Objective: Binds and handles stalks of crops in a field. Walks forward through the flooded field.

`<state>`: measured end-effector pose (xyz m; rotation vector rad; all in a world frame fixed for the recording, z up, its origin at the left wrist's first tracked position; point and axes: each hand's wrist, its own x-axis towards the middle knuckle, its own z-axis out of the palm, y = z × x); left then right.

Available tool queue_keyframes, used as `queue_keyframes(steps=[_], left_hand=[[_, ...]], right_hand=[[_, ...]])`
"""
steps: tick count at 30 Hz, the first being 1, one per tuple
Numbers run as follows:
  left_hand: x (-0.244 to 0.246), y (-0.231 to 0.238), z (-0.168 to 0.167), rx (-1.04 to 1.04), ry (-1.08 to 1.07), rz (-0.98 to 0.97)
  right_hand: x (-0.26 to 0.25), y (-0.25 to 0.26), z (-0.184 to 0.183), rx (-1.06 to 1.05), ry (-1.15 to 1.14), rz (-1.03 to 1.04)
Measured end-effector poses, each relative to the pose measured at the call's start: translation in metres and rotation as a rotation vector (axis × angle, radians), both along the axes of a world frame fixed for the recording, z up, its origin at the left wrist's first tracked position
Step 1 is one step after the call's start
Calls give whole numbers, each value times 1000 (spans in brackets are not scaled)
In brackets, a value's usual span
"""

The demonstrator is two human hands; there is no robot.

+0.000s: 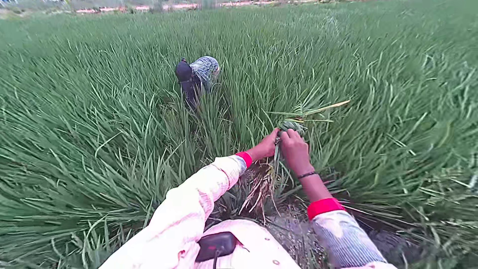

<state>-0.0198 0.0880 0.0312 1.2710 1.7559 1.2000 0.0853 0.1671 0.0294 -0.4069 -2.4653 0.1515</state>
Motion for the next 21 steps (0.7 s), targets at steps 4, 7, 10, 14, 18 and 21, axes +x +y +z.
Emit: queue_keyframes(steps=[4,7,10,14,18,21], left_hand=[[-2,3,-5,-76,15,86],[1,3,-3,-106,63,96],[8,-4,1,-90,20,100],[10,-7,-7,32,55,79],[14,-7,-13,100,109,63],[19,-8,-14,114,142,37]], right_hand=[[-8,2,-9,19,-13,-21],[-9,2,-17,5,-7,-18],[-7,0,-23,-43,48,-80],[3,0,-26,-228,151,-192],[12,7,-34,-157,251,-164],[16,10,-38,-92,259,-142]])
